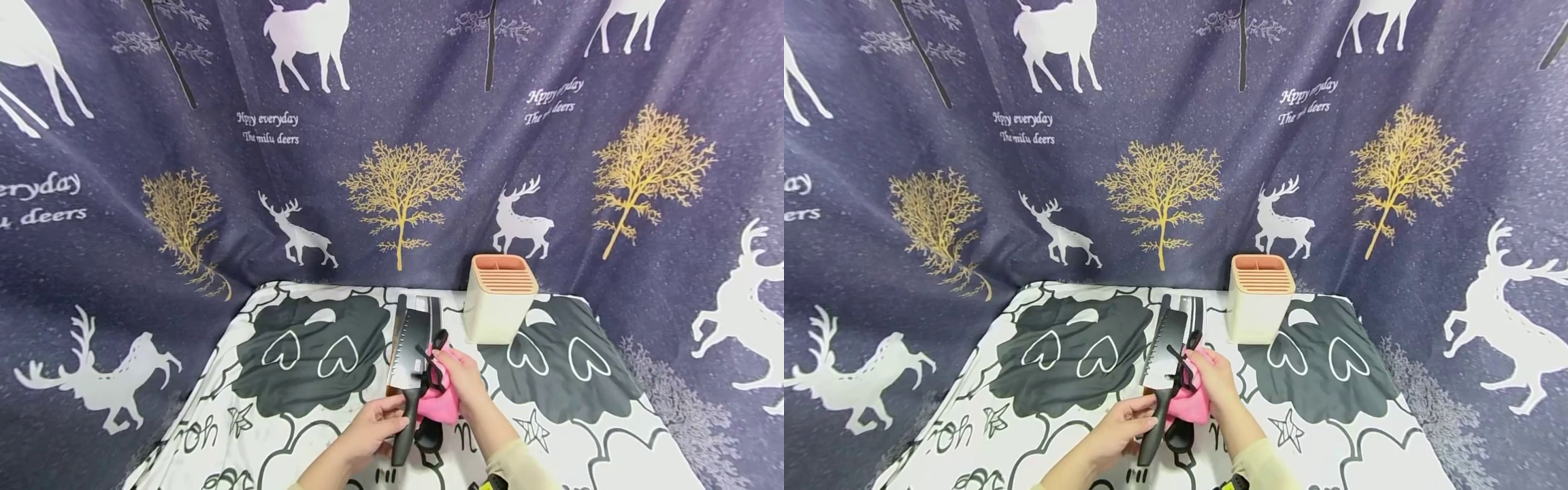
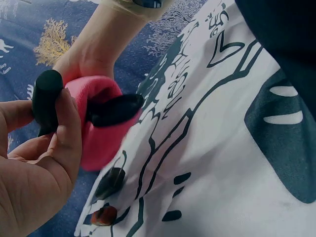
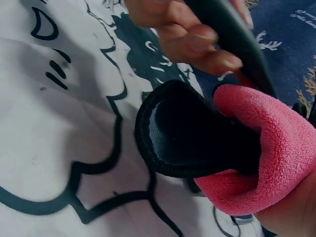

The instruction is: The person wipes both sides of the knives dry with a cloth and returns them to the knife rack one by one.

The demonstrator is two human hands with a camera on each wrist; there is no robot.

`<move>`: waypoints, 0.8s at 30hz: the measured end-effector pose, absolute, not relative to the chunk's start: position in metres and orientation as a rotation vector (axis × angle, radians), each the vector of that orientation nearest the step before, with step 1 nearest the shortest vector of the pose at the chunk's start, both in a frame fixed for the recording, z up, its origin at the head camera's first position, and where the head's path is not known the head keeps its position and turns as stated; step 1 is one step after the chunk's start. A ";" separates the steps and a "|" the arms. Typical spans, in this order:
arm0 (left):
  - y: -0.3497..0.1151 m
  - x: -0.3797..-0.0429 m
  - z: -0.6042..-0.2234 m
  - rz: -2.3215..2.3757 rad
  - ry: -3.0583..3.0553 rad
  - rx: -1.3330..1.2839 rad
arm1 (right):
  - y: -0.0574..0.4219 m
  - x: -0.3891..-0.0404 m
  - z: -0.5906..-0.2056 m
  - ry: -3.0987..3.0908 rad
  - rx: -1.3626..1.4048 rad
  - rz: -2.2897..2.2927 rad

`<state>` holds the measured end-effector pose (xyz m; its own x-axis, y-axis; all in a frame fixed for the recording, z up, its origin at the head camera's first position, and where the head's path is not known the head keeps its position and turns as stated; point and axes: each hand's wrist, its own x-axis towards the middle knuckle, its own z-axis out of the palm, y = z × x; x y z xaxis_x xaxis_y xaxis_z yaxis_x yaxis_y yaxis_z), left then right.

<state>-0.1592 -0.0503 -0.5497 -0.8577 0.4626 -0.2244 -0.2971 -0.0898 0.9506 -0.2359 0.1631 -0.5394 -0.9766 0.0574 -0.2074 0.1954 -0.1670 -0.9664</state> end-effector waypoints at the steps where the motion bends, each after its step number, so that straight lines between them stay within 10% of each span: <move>1: -0.052 -0.159 -0.550 1.997 1.694 0.179 | 0.166 -0.236 -0.537 1.973 0.303 -2.312; 24: -0.070 -0.167 -0.554 2.029 1.718 0.114 | 0.345 -0.232 -0.516 3.080 0.272 -1.216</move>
